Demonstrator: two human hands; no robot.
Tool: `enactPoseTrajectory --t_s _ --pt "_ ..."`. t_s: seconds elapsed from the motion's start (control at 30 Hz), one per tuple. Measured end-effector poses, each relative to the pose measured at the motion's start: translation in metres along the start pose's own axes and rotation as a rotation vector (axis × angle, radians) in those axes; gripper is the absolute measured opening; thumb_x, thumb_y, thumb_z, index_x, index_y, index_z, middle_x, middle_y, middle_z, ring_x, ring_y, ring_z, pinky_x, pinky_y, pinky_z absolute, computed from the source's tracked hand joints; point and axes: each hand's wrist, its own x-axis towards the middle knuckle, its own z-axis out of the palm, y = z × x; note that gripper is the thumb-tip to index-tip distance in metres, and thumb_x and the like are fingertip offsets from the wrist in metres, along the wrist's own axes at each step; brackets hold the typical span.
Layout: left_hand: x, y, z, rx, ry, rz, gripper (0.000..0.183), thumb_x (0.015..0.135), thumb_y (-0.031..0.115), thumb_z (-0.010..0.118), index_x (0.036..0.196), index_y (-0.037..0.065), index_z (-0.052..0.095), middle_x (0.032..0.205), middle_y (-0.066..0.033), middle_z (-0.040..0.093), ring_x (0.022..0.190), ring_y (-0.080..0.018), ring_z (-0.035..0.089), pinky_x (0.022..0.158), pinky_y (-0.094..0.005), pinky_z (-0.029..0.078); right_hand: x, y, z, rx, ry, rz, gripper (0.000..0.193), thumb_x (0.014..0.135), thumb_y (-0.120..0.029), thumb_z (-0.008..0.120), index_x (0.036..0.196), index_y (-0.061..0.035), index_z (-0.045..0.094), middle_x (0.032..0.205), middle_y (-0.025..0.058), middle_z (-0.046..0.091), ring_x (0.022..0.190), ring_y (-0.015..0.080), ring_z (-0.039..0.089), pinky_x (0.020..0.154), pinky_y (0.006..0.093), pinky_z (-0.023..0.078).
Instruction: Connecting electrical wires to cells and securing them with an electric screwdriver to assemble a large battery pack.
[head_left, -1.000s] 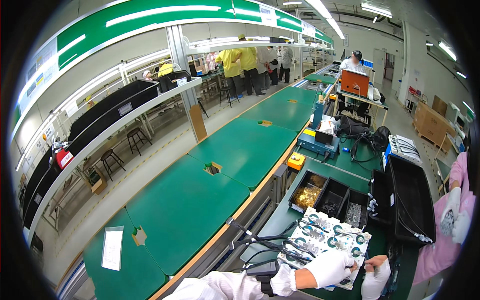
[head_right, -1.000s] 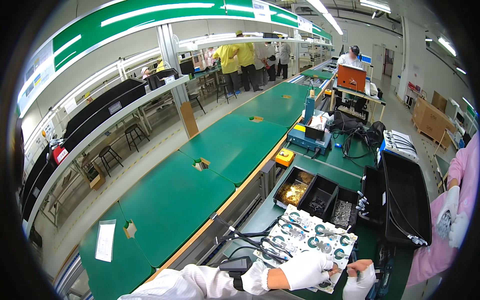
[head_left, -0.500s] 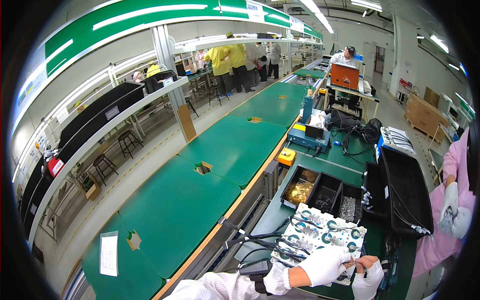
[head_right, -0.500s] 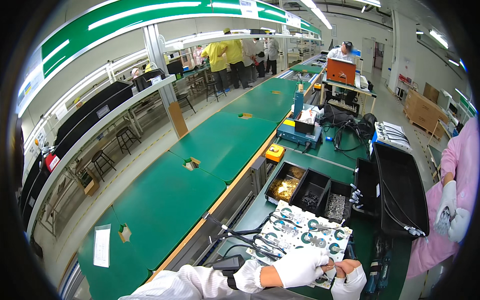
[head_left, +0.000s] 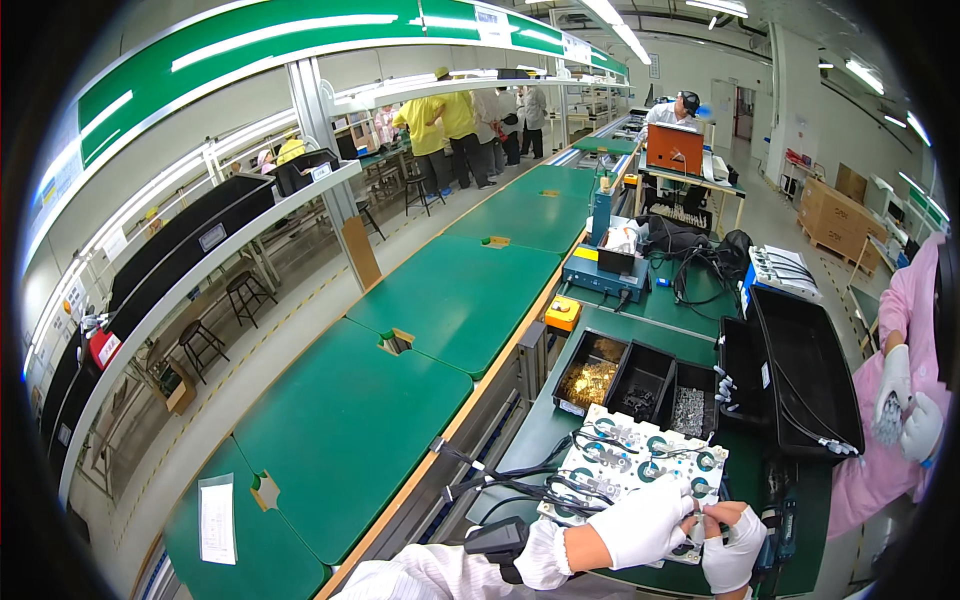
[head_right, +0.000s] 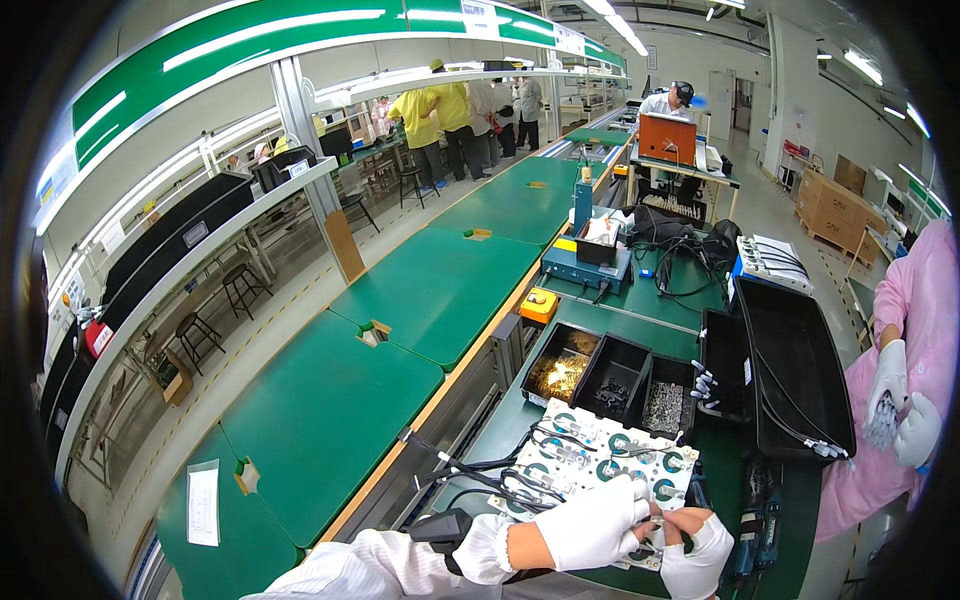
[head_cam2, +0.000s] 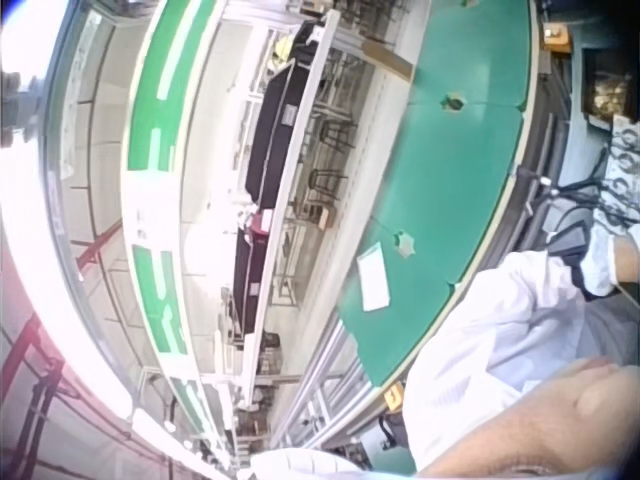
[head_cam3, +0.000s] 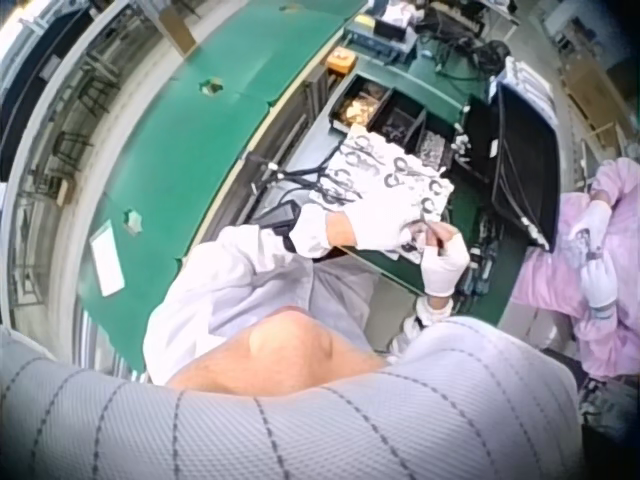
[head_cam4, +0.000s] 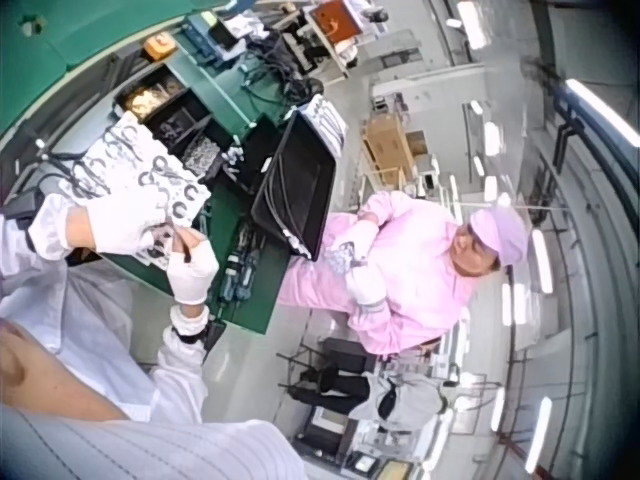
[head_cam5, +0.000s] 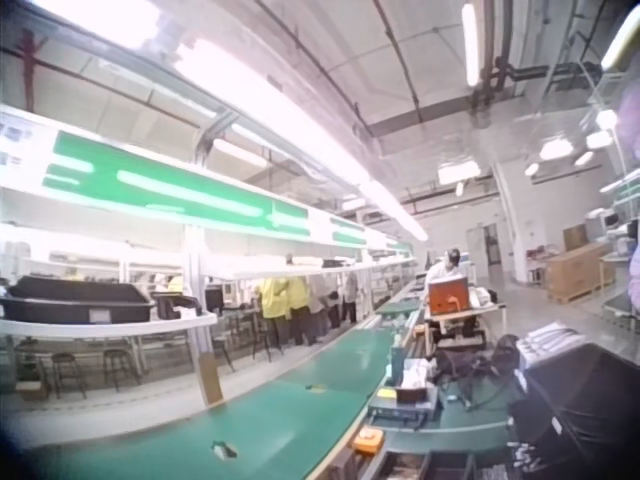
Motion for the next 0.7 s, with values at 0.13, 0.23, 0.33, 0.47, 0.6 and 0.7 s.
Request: enactPoseTrajectory --t_s 0.13,0.23,0.33,0.47,0.6,0.7 --pt "0.006 -0.003 -0.023 0.116 -0.015 0.105 0.011 0.093 0.011 0.062 0.103 0.005 0.062 0.093 -0.0143 0.058 0.086 -0.035 0.06 0.075 -0.0431 0.049 -0.004 0.003 -0.002 0.001 0.024 0.089 0.015 0.08 0.007 0.071 0.091 -0.0019 0.068 0.084 0.0132 0.067 0.075 0.025 0.065 0.069 0.035 0.05" --pt "0.018 0.008 -0.038 0.12 -0.166 0.071 0.012 0.092 0.013 0.061 0.102 0.006 0.06 0.09 -0.0154 0.059 0.084 -0.0352 0.062 0.073 -0.0434 0.05 -0.006 0.005 -0.008 0.01 0.01 0.08 0.015 0.079 0.006 0.072 0.091 -0.0015 0.069 0.083 0.0138 0.068 0.076 0.0256 0.065 0.07 0.0347 0.05" --pt "0.023 0.018 -0.038 0.184 -0.368 -0.058 0.017 0.094 0.012 0.059 0.108 0.002 0.061 0.096 -0.0188 0.061 0.093 -0.037 0.064 0.08 -0.0432 0.051 -0.008 0.003 -0.013 0.012 -0.041 0.064 0.018 0.086 0.001 0.072 0.104 -0.0001 0.071 0.092 0.0128 0.07 0.075 0.024 0.067 0.068 0.0319 0.054" --pt "0.014 0.004 -0.025 0.073 -0.186 -0.012 0.017 0.1 0.013 0.053 0.109 0.001 0.061 0.097 -0.0195 0.062 0.091 -0.0372 0.063 0.08 -0.0424 0.05 -0.009 0.003 -0.003 0.014 0.041 0.132 0.015 0.078 0.005 0.074 0.091 -0.0009 0.069 0.084 0.0138 0.069 0.076 0.0263 0.067 0.07 0.0347 0.051" --pt "0.02 -0.007 -0.022 0.014 -0.281 -0.041 0.015 0.096 0.009 0.055 0.105 -0.001 0.063 0.094 -0.0216 0.061 0.087 -0.0392 0.06 0.077 -0.0428 0.049 -0.008 -0.004 -0.006 -0.051 0.091 0.007 0.018 0.076 0.006 0.077 0.09 -0.0037 0.071 0.083 0.0116 0.07 0.076 0.0271 0.067 0.069 0.0351 0.052" --pt "0.02 -0.011 -0.011 0.01 -0.313 0.012 0.012 0.09 0.005 0.061 0.1 -0.001 0.064 0.092 -0.0208 0.059 0.085 -0.0385 0.058 0.074 -0.0437 0.047 -0.006 -0.006 -0.006 -0.104 0.125 -0.107 0.022 0.074 0.007 0.078 0.091 -0.006 0.071 0.084 0.0105 0.07 0.077 0.0276 0.067 0.069 0.0357 0.053"
